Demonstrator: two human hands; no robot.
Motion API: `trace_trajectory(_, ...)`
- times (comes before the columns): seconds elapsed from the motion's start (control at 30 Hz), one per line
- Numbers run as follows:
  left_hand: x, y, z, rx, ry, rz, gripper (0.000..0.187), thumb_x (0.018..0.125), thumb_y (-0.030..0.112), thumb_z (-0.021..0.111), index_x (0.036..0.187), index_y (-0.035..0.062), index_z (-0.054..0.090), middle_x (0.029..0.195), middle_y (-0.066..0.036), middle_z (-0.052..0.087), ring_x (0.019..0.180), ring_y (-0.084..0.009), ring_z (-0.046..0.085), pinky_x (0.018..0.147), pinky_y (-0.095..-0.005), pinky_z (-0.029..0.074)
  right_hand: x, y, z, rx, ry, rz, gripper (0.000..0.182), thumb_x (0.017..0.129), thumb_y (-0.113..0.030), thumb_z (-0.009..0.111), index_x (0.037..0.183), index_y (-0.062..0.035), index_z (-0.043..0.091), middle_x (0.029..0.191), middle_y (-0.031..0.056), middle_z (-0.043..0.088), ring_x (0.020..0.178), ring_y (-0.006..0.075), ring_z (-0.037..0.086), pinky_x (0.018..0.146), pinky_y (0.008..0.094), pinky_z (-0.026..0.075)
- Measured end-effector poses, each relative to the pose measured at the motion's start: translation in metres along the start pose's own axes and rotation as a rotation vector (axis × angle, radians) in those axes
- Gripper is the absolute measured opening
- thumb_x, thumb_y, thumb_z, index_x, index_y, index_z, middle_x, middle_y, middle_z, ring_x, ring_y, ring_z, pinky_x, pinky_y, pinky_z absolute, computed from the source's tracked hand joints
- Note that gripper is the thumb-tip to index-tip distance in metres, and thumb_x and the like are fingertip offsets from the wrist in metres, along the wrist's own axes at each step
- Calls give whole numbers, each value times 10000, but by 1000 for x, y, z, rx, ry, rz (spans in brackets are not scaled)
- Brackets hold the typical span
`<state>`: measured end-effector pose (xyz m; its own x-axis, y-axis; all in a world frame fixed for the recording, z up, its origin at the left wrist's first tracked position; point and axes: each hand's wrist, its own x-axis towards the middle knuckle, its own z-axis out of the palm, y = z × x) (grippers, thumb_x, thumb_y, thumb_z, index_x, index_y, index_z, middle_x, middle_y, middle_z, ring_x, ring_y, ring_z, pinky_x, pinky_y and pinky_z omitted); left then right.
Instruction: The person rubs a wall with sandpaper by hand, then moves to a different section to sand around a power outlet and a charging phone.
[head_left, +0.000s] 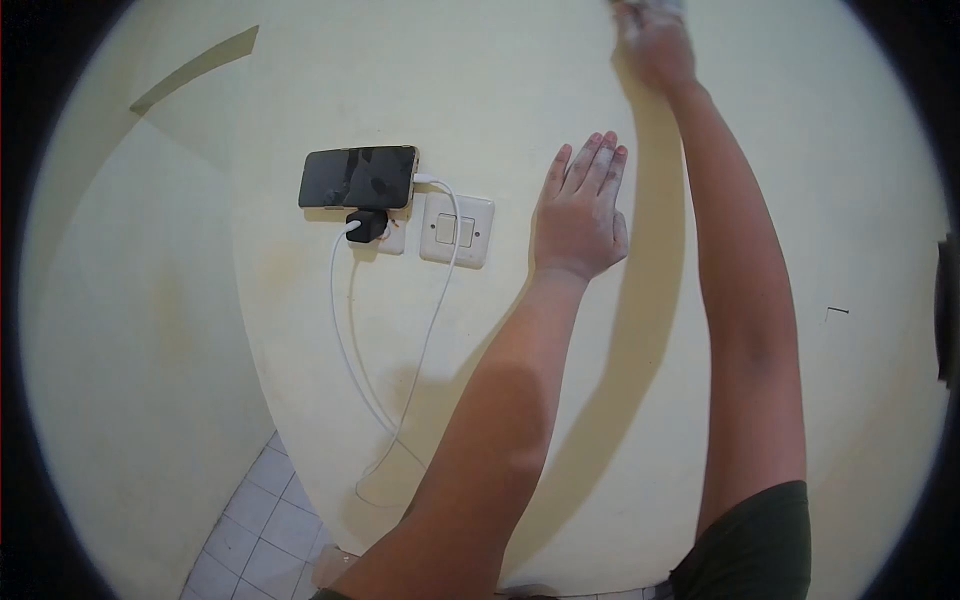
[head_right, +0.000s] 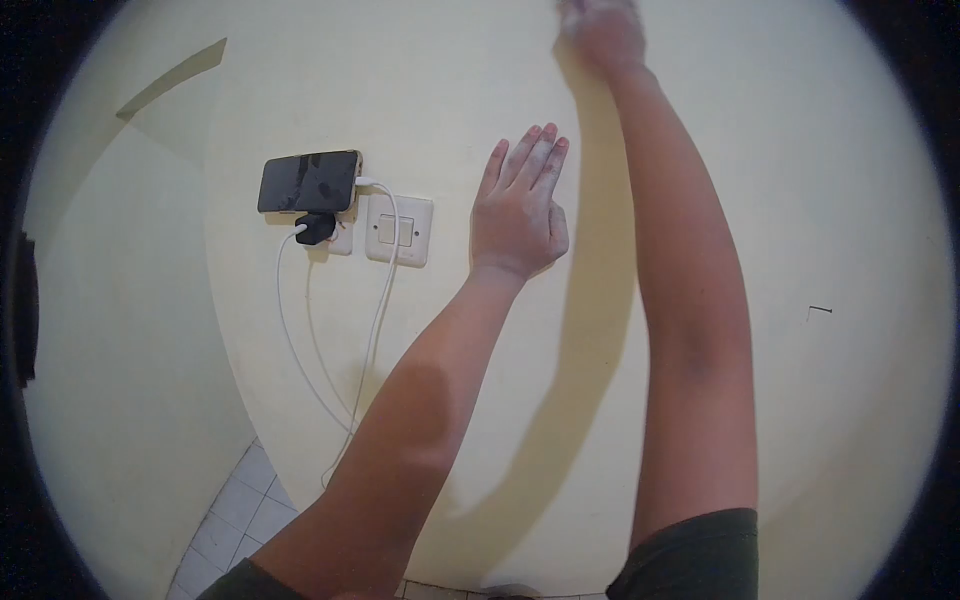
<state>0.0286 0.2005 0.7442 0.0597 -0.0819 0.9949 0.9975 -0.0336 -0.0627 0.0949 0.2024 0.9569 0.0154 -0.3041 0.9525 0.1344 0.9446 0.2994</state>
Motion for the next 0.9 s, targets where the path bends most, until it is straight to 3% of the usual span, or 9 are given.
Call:
trace_trajectory(0.07,-1,-1,0,-1,5,-2,690,804,104,519,1493,79,523,1596,-55,455,1504,-202,377,1282,-447,259,15,29,18,-664,-407,-86,387,1023,-304,554,1351,-116,638,1476,177,525,1361,328,484,1168,472,358)
trace_trajectory(0.17,-2,-1,-2,-6,-36,-19,682,805,98,517,1486,80,529,1592,-54,461,1503,-202,378,1286,-446,253,-16,55,49,-425,-416,-983,383,1017,-342,568,1343,-180,688,1489,112,576,1382,284,530,1173,458,391)
trace_trajectory(0.27,2,-1,-1,-4,-5,-6,673,804,90,516,1476,79,539,1588,-52,466,1505,-199,377,1288,-445,248,-5,45,39,-142,-422,-956,341,1038,-300,536,1327,-211,693,1413,112,632,1331,302,563,1148,445,415)
trace_trajectory(0.43,0,-1,-2,-8,8,1,666,801,83,519,1466,74,550,1586,-52,469,1508,-198,373,1288,-446,248,18,52,6,-782,83,-404,330,1056,-179,474,1277,-22,663,1234,199,671,1214,400,565,1080,510,435)
trace_trajectory(0.57,2,3,-7,17,-178,-77,667,799,86,520,1465,71,549,1585,-52,470,1504,-198,378,1284,-451,253,-45,33,38,-222,-544,-1057,415,1068,-254,483,1467,-219,590,1559,67,516,1388,328,498,1222,498,303)
trace_trajectory(0.7,-1,-1,2,5,46,27,665,791,104,539,1455,64,556,1537,-77,510,1476,-225,412,1270,-464,273,-12,47,13,-344,-659,-490,403,1086,-313,472,1449,-207,611,1579,79,491,1419,335,453,1231,465,302)
trace_trajectory(0.77,-2,-1,2,17,51,28,663,789,110,546,1450,61,560,1522,-86,519,1467,-234,422,1265,-468,280,6,54,8,-319,-221,-419,373,1031,-164,474,1340,-32,634,1318,213,652,1323,447,500,1143,513,400)
trace_trajectory(0.87,0,1,0,15,8,9,658,791,115,546,1447,59,564,1525,-91,517,1467,-236,424,1261,-466,286,-8,13,14,-726,-809,-401,420,1091,-325,465,1472,-190,583,1598,110,458,1436,335,426,1231,454,307)
trace_trajectory(0.9,0,2,-2,11,-16,-3,657,793,116,543,1447,58,565,1531,-92,513,1468,-234,423,1260,-464,288,-44,36,34,-273,-689,-694,443,1092,-322,463,1505,-179,540,1611,136,430,1441,331,421,1230,454,310)
